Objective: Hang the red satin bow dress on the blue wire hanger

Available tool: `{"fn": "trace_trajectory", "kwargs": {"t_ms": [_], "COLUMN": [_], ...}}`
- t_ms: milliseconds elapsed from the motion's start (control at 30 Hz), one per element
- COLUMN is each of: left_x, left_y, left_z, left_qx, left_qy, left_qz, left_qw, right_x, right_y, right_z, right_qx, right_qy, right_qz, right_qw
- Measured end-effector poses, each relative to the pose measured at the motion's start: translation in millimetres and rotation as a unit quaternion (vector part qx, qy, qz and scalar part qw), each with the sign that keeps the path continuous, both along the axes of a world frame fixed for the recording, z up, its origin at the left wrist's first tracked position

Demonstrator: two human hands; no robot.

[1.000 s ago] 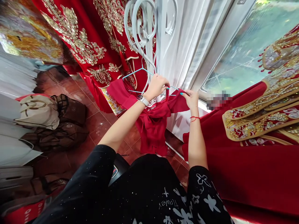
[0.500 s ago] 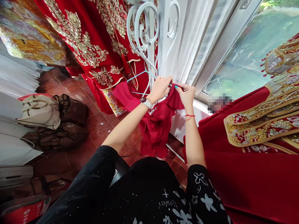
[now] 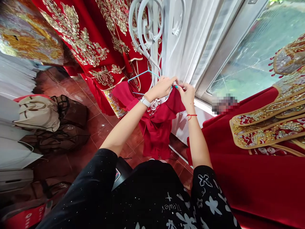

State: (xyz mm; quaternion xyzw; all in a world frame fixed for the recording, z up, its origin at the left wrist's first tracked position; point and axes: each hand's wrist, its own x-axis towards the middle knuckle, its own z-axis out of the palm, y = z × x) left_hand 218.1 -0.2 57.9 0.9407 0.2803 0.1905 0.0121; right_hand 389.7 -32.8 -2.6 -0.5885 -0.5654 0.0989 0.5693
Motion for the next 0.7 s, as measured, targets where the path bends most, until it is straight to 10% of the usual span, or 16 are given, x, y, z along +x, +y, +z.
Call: {"fn": "trace_trajectory", "kwargs": {"t_ms": [200,433,533,700], "left_x": [-24,-148,-186,-185], "left_y": [-14,-10,2,12], "left_z": [-1.8,-32.3,-57.4,-77.1], "left_qx": [0.021,0.016,-0.054,-0.062], "left_qy": [-0.082,-0.235,-0.235,-0.267], "left_qz": [0.003,0.296,0.320,0.366], "left_qw": [0.996,0.926,0.916,0.889], "right_x": [5,16,8,-6], "right_y": [21,41,32,25], "right_z": [-3.5,-7.5,-13.1,-13.3], "right_qx": [0.009,0.009,0.030,0.015], "right_qy": [-0.003,-0.032,-0.044,-0.072], "right_qz": [-0.036,-0.039,-0.028,0.017], "right_qw": [0.999,0.999,0.998,0.997]}}
